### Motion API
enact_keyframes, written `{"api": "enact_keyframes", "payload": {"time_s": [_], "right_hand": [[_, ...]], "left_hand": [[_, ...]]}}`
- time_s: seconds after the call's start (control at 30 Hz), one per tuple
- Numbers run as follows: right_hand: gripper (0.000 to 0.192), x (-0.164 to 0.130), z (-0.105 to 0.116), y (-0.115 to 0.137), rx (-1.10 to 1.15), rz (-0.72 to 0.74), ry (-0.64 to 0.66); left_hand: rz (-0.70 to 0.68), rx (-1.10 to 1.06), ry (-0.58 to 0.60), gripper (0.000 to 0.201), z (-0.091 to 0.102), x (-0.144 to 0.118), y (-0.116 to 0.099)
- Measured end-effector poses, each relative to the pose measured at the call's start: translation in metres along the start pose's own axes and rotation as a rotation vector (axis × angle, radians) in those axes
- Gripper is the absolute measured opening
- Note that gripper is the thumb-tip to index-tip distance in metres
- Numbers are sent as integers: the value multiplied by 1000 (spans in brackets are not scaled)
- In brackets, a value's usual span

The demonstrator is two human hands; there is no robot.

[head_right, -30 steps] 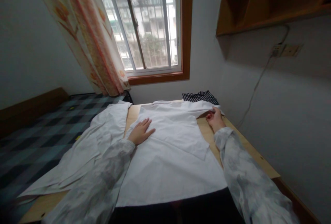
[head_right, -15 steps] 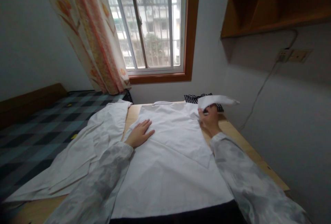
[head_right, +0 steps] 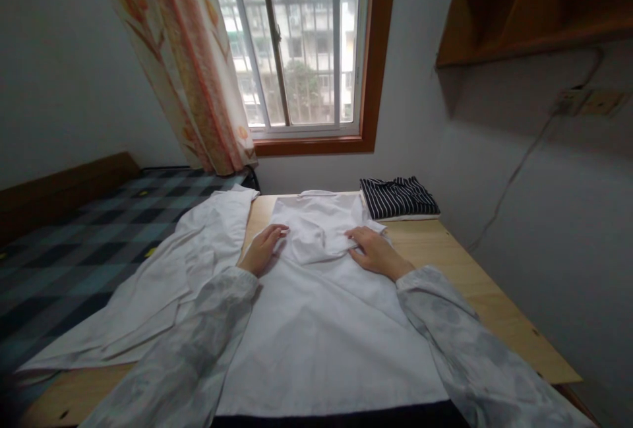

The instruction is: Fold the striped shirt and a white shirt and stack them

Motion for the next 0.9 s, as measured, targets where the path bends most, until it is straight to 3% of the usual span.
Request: {"api": "enact_keyframes", "payload": {"time_s": [0.07, 0.13, 0.23, 0.3, 0.37, 0.47, 0.6, 0.73, 0.9], "right_hand": [[38, 0, 2, 1, -35, 7, 2], [32, 0, 2, 2, -75, 9, 21], [28, 0, 2, 3, -126, 13, 37], [28, -2, 2, 3, -139, 15, 33], [24, -3, 3, 2, -128, 13, 20], [18, -3, 7, 2, -74, 8, -3], [32, -2, 12, 10, -21, 35, 2], [26, -3, 21, 16, -30, 69, -64], [20, -7, 29, 28, -45, 219, -195]], "left_hand": [[-10, -75, -38, 51, 8, -2, -8], [-100, -64, -46, 62, 12, -6, -25], [-261, 50, 117, 81, 1, -15, -51], [-297, 94, 229, 77, -10, -20, -59], [-293, 111, 269, 67, -14, -21, -61], [-253, 136, 268, 57, -15, -19, -58], [-291, 204, 221, 55, -10, -19, -65], [-419, 235, 167, 75, -6, -22, -90], [-542, 222, 322, 110, -28, -15, -114]]}}
Point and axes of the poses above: each hand's wrist, its own x-axis towards the middle knuckle, its own z-axis out of the back of the hand, y = z × x, the point moved 8 cm from there along x, towards the middle knuckle, and after that the axes turned 4 degrees about -x, right-handed, at the moved point
